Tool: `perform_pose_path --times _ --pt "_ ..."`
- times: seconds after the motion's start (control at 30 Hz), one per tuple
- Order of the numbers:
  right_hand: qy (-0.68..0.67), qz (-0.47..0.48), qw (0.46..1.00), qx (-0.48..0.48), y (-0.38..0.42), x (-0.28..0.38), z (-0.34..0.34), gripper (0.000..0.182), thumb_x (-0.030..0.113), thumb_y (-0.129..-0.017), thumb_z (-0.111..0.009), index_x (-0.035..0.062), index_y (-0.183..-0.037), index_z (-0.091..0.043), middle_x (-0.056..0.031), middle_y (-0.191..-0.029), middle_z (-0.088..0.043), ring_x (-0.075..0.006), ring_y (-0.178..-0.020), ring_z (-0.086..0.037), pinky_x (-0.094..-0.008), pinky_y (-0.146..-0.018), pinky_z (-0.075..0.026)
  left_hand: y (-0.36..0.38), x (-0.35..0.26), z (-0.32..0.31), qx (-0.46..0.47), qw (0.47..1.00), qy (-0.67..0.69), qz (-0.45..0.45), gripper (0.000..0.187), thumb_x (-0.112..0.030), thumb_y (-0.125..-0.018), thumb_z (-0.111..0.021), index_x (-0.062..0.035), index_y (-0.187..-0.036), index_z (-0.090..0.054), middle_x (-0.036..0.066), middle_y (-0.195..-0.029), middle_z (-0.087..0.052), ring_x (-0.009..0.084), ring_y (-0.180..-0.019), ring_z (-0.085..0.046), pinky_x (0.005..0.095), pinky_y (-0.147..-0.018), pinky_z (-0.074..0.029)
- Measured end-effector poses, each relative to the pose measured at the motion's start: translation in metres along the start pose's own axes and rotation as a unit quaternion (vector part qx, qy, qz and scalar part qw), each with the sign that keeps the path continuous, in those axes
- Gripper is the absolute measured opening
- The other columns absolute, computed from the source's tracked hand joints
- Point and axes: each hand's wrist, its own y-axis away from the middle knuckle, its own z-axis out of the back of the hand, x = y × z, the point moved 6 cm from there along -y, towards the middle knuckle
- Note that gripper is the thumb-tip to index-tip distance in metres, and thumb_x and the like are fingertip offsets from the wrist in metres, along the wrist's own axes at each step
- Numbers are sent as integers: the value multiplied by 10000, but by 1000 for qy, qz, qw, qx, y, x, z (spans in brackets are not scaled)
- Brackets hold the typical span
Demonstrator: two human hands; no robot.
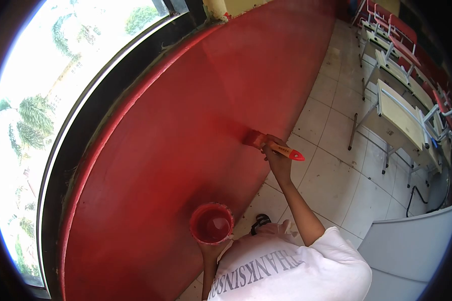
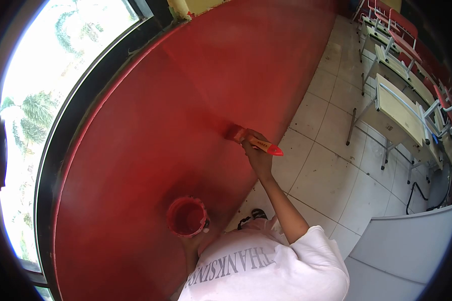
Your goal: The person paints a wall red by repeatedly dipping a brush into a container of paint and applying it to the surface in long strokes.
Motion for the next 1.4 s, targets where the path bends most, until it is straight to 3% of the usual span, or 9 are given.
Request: perform_pose_path --times 0.2,0.37,0.8,1.0,1.1,1.3,1.4 --pt "-12 26 998 59 -17 27 -19 356 115 -794 -637 -53 -1096 -550 -77 -790 -623 -112 -685 -601 -220 -552 -479 2 -4 2 -8 1000 -6 -13 782 -257 -659 -777 -52 -1285 -356 127 -1156 -520 219 -961 -560 329 -688 -514" --pt "-77 65 994 49 -23 48 -27 371 160 -794 -662 -43 -1090 -568 -51 -739 -622 -87 -654 -588 -208 -549 -478 1 35 19 -18 999 44 23 646 -309 -772 -659 -65 -1290 -360 149 -1159 -503 231 -914 -561 324 -598 -499" --pt "-78 145 985 58 -30 133 -39 358 69 -796 -636 -101 -1095 -537 -67 -727 -617 -100 -616 -580 -221 -539 -470 -12 26 10 21 998 58 18 639 -328 -782 -640 -67 -1292 -358 155 -1159 -500 238 -918 -560 328 -602 -502" --pt "-104 194 974 59 -33 156 -43 311 76 -790 -654 -89 -1042 -574 -72 -740 -625 -105 -603 -585 -220 -524 -479 -16 26 9 33 997 69 19 636 -337 -787 -631 -68 -1293 -357 158 -1158 -499 242 -920 -560 329 -603 -504" --pt "-124 197 972 40 -33 159 -44 134 113 -799 -661 -16 -830 -648 -47 -737 -631 -78 -598 -579 -204 -518 -477 -18 28 9 38 996 74 21 634 -341 -789 -627 -68 -1294 -357 159 -1158 -498 243 -921 -560 330 -604 -505" --pt "-123 249 960 33 -41 206 -42 232 138 -809 -663 -48 -941 -620 -43 -732 -628 -77 -644 -588 -205 -532 -484 -24 20 7 43 995 81 29 631 -350 -794 -618 -69 -1295 -356 162 -1158 -496 247 -923 -560 332 -605 -506" --pt "-156 246 956 33 -43 221 -32 314 160 -812 -664 -49 -1031 -577 -65 -776 -640 -118 -696 -629 -221 -530 -499 -25 20 8 45 995 81 35 630 -355 -796 -614 -70 -1295 -355 163 -1158 -496 248 -924 -560 332 -606 -507"
